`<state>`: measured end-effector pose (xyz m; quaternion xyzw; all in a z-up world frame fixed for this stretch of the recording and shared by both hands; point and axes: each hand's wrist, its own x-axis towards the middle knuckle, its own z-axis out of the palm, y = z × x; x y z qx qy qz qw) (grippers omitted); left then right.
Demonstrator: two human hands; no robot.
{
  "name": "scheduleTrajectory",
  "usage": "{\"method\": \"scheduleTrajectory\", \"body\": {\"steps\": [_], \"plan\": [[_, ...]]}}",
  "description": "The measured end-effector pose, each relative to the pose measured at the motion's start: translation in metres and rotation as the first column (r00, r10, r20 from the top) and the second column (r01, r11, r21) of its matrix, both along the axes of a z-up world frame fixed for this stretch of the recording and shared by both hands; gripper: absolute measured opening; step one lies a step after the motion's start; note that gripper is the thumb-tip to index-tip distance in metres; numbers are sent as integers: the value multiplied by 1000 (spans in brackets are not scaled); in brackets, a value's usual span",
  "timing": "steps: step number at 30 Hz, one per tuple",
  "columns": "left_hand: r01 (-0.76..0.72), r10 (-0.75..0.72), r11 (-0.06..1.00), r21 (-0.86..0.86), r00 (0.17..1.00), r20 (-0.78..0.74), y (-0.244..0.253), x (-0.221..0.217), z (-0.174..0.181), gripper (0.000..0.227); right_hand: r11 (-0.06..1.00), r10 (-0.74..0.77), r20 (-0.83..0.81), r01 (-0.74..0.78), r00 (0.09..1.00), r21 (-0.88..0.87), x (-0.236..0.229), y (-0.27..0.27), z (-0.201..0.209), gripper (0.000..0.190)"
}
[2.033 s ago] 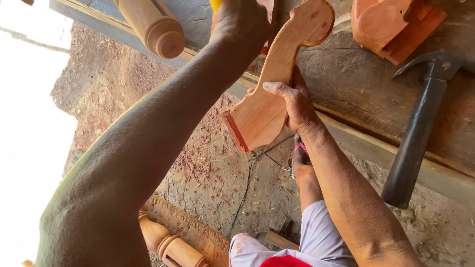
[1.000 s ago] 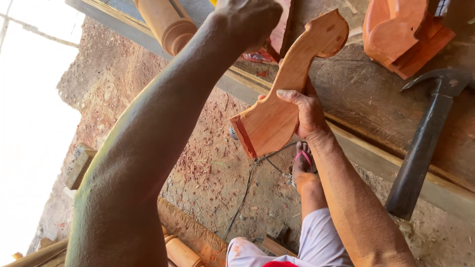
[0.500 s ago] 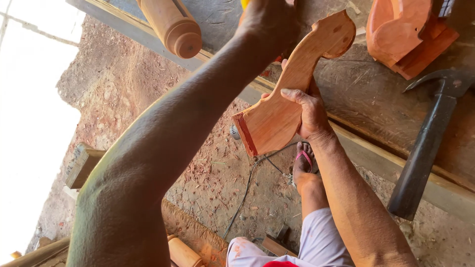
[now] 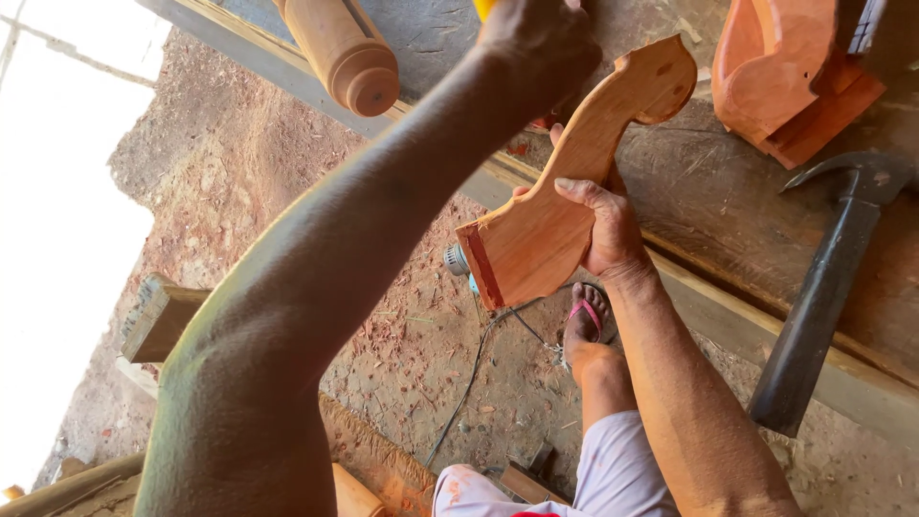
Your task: Applying wood glue to the joints of wooden chair components in preparation for assembly.
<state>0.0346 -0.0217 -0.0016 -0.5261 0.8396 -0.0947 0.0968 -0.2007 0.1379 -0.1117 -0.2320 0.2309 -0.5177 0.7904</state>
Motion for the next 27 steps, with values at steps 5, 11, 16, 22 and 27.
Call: {"method": "scheduleTrajectory", "body": {"steps": [5, 11, 16, 22, 27], "plan": [[-20, 19, 999, -26, 999, -30, 27, 14, 0, 12, 1000, -6, -47, 5, 999, -18, -3, 6, 1, 87], [-53, 47, 996, -74, 995, -83, 120, 30, 24, 17, 997, -81, -114, 83, 990, 8, -19, 33, 20, 89], [-263, 471, 882, 392, 555, -686, 271, 43, 26, 29, 994, -104, -7, 104, 995, 38, -35, 60, 8, 78], [-67, 606, 785, 615, -118, -786, 418, 7, -10, 28, 979, -196, -36, 198, 980, 52, -40, 106, 19, 51], [-136, 436, 876, 462, -183, -881, 481, -32, -35, 30, 967, -256, -69, 256, 964, -10, -33, 146, 45, 43]]}}
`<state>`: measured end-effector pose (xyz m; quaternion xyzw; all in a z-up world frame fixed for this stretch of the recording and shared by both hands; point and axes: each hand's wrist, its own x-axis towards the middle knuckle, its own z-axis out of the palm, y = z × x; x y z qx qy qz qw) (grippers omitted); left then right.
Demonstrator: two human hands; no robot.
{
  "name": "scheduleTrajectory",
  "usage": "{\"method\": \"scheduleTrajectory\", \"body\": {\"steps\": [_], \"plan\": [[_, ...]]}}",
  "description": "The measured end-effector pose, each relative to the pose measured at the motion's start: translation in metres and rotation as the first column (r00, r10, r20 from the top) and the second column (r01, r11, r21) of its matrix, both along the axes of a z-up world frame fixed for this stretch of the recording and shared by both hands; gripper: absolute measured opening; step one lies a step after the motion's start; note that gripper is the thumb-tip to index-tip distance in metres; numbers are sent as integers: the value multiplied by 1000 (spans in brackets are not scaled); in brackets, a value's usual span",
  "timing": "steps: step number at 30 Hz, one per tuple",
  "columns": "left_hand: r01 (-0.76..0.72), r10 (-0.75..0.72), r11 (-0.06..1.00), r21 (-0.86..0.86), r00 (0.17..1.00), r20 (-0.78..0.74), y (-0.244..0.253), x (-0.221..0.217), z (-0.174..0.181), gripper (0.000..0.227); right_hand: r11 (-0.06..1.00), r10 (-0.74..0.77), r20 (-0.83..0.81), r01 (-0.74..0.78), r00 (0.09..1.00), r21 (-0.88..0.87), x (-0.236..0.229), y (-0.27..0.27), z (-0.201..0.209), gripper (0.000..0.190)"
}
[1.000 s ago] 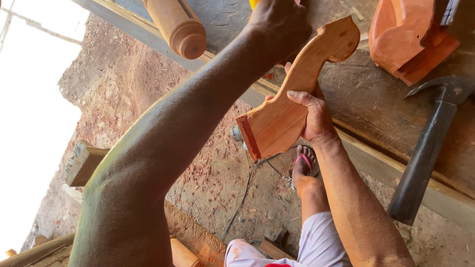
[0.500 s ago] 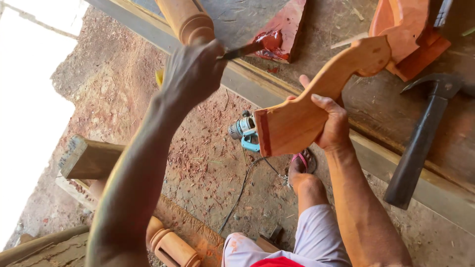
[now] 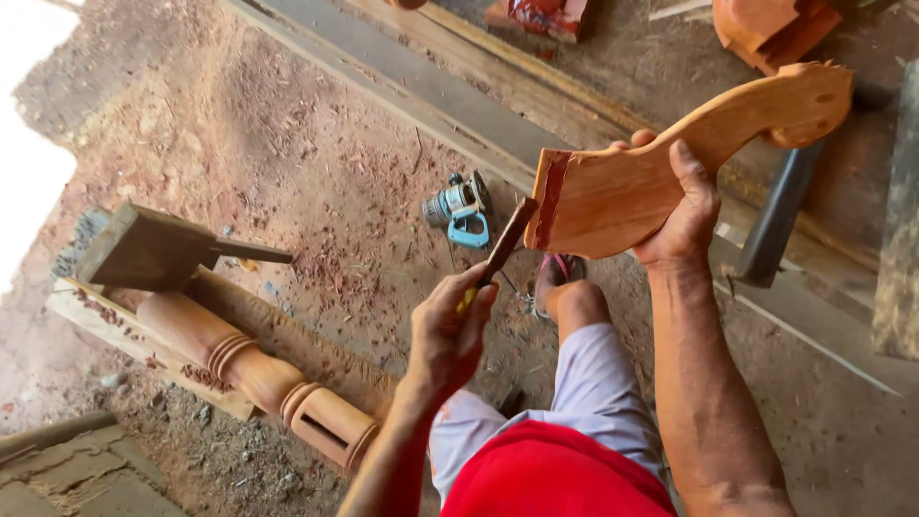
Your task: Applying wood glue to the joints of wooden chair components in preparation for assembly.
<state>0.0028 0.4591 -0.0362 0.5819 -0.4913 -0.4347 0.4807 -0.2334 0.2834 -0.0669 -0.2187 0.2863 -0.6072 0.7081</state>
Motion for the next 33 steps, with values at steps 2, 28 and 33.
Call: {"method": "scheduleTrajectory", "body": {"steps": [2, 28, 33], "plan": [[-120, 133, 991, -66, 964, 231, 10, -9, 8, 43, 998, -11, 3, 11, 1000, -54, 2, 8, 6, 43], [-102, 165, 967, -234, 948, 270, 98, -4, 9, 42, 982, 5, -36, -12, 999, -187, 27, 86, 40, 44], [-88, 173, 956, -281, 939, 296, 104, -7, 2, 42, 981, -17, -18, 13, 1000, -193, 32, 91, 42, 45]]}}
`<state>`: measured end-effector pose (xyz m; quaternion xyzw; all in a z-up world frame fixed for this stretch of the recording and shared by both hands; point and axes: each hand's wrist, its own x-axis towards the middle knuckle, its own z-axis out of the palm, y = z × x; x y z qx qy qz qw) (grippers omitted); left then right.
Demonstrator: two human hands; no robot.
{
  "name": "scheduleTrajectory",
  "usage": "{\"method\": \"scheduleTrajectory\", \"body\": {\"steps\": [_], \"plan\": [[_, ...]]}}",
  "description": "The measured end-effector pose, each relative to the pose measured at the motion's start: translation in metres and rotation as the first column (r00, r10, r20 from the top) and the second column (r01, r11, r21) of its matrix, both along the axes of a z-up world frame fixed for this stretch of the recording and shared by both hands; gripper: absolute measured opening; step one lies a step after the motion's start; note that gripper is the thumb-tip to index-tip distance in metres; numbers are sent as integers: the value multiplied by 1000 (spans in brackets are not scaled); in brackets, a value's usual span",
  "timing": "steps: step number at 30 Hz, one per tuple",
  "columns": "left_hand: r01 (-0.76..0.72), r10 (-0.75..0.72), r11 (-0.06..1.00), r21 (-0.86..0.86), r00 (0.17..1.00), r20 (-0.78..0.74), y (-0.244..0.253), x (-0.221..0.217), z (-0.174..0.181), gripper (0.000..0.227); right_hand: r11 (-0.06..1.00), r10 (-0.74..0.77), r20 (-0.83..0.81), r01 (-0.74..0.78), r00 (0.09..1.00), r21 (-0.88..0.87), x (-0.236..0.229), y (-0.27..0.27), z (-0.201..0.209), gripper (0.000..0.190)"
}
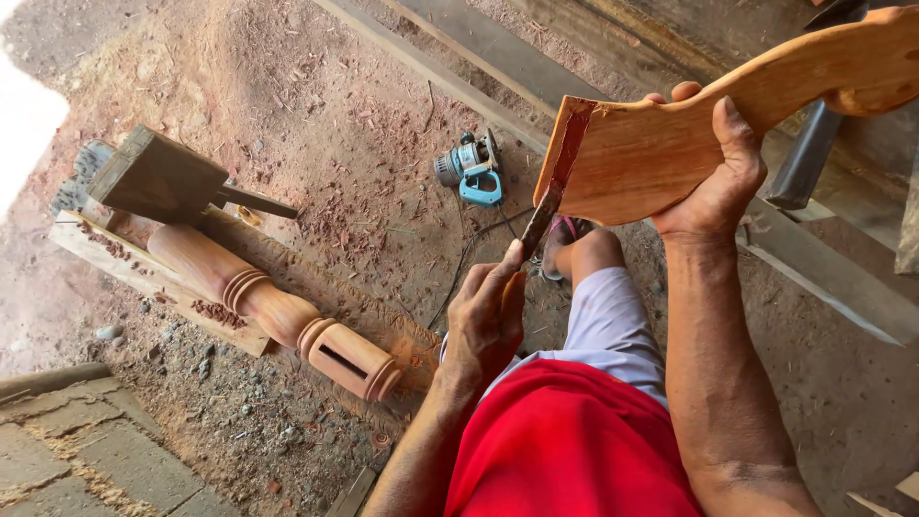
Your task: Applying wood glue to the joints of wooden chair components in preparation for assembly.
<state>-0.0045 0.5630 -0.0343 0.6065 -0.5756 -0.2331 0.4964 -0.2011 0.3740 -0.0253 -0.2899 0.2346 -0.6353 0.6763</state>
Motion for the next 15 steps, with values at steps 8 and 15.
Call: {"method": "scheduleTrajectory", "body": {"steps": [8, 15], "plan": [[-22, 10, 974, 226, 998, 54, 15, -2, 13, 45, 997, -71, -32, 71, 997, 23, 3, 6, -3, 45], [-54, 31, 973, 224, 994, 106, 29, 12, 4, 46, 995, -95, -61, 95, 994, 2, 2, 6, -5, 48]]}}
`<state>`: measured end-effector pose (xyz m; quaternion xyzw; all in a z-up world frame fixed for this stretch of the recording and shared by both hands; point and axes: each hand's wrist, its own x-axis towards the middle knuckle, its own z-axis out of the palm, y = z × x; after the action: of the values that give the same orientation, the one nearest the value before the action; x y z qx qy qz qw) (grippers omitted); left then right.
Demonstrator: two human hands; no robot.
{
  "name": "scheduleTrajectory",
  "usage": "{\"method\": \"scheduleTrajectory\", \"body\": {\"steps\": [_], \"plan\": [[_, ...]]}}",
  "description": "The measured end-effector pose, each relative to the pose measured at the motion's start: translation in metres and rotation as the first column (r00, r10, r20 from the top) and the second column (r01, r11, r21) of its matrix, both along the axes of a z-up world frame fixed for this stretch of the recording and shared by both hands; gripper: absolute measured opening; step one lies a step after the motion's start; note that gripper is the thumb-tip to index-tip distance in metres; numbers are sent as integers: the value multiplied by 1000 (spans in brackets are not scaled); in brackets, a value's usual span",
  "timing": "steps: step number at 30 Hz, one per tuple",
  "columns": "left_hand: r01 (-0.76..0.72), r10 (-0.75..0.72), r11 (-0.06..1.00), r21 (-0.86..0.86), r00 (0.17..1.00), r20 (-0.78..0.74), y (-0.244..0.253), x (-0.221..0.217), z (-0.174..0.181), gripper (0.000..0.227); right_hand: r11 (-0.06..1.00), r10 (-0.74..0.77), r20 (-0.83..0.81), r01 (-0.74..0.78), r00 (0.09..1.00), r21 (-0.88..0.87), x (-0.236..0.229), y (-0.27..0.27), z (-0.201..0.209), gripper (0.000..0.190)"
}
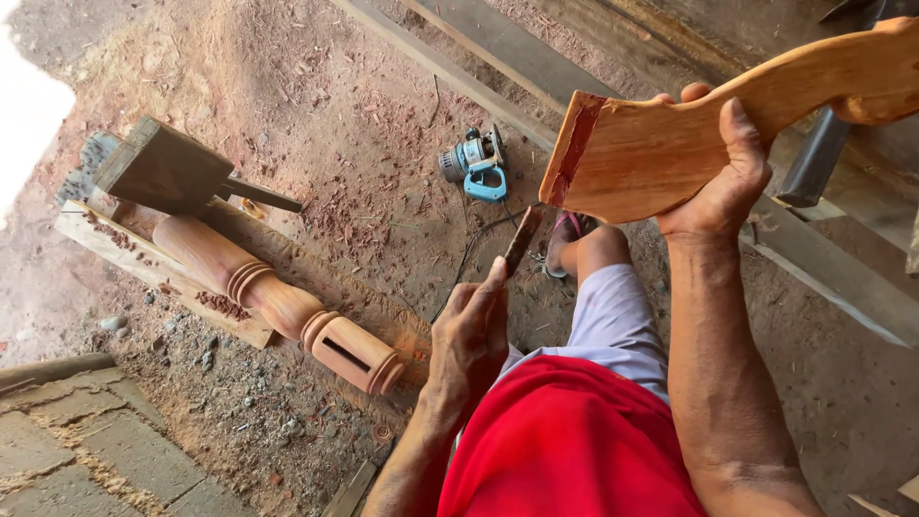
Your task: Applying wood glue to the joints of wooden chair components in preparation for assembly.
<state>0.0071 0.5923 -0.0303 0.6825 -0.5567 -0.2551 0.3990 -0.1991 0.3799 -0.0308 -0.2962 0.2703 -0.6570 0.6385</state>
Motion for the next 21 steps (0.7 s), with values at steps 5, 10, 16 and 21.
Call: {"method": "scheduleTrajectory", "body": {"steps": [5, 10, 16, 21], "plan": [[-35, 29, 994, -108, 998, -50, -9, -2, 6, 47, 999, 22, 19, -21, 1000, -31, -1, 2, 0, 48], [-16, 2, 984, -179, 997, -81, -23, -7, 3, 47, 997, 57, 42, -54, 998, -55, 3, 6, 2, 49], [-5, -14, 976, -216, 996, -85, -18, -13, -18, 47, 998, 39, 30, -37, 999, -59, 4, 11, 2, 51], [3, -10, 984, -177, 999, -39, -8, -11, -16, 52, 999, 32, 5, -32, 999, -35, 8, 11, 1, 53]]}}
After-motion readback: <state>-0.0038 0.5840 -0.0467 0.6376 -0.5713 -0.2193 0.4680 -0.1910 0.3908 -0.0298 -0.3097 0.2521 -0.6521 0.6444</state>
